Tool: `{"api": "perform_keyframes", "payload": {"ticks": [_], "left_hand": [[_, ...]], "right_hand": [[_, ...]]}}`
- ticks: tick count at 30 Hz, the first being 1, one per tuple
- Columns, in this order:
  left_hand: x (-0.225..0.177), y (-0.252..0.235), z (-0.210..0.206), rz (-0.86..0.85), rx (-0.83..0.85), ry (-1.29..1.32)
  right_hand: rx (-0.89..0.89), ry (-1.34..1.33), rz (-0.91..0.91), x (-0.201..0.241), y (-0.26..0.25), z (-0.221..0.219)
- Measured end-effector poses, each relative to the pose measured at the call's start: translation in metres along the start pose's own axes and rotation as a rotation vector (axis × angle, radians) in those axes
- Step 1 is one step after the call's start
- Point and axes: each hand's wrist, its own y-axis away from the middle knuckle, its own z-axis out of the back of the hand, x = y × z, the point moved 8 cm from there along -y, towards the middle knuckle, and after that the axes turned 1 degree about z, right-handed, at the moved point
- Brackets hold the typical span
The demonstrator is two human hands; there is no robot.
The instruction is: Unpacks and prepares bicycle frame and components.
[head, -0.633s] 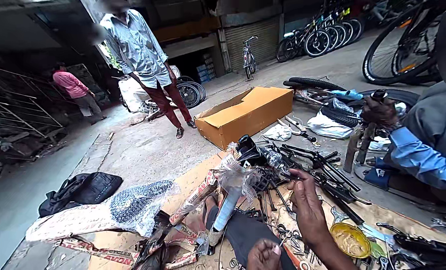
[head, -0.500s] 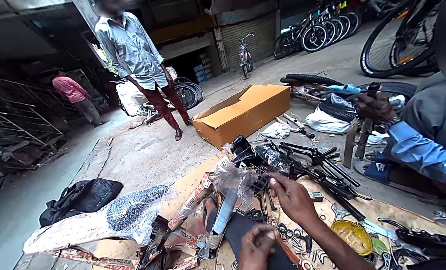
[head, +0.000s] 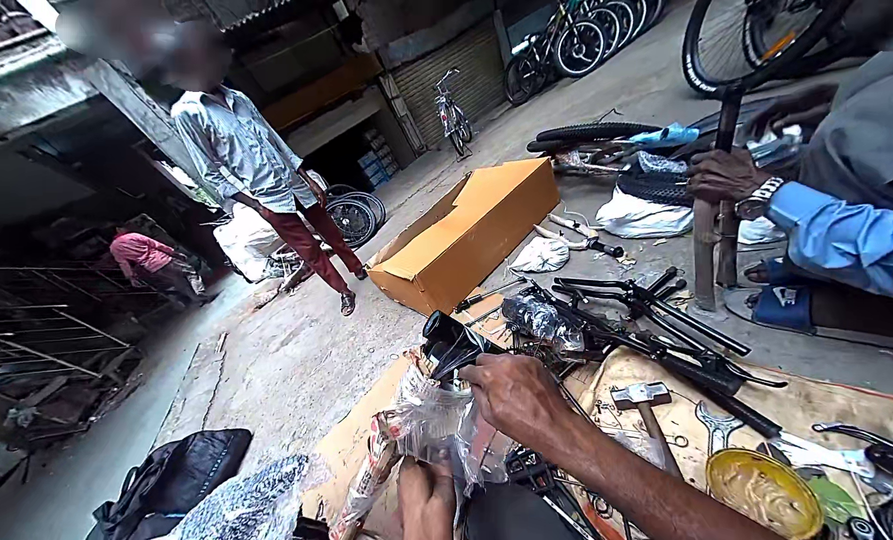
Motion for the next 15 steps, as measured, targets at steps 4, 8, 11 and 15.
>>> {"api": "perform_keyframes", "payload": {"ticks": [4, 8, 11, 15], "left_hand": [[0.001, 0.007, -0.005, -0.066, 0.001, -0.129], [0.009, 0.025, -0.022, -0.007, 0.116, -0.135], [0.012, 0.016, -0.017, 0.078, 0.184, -0.121], [0.003, 0.01, -0.009, 0.092, 0.186, -0.23]], "right_hand": [[-0.061, -0.006, 0.023, -0.004, -0.004, 0.004], [-0.096, -0.029, 0.031, -0.004, -0.001, 0.009], [-0.09, -0.034, 0.034, -0.006, -0.002, 0.008], [-0.067, -0.045, 0.073, -0.004, -0.002, 0.001]]}}
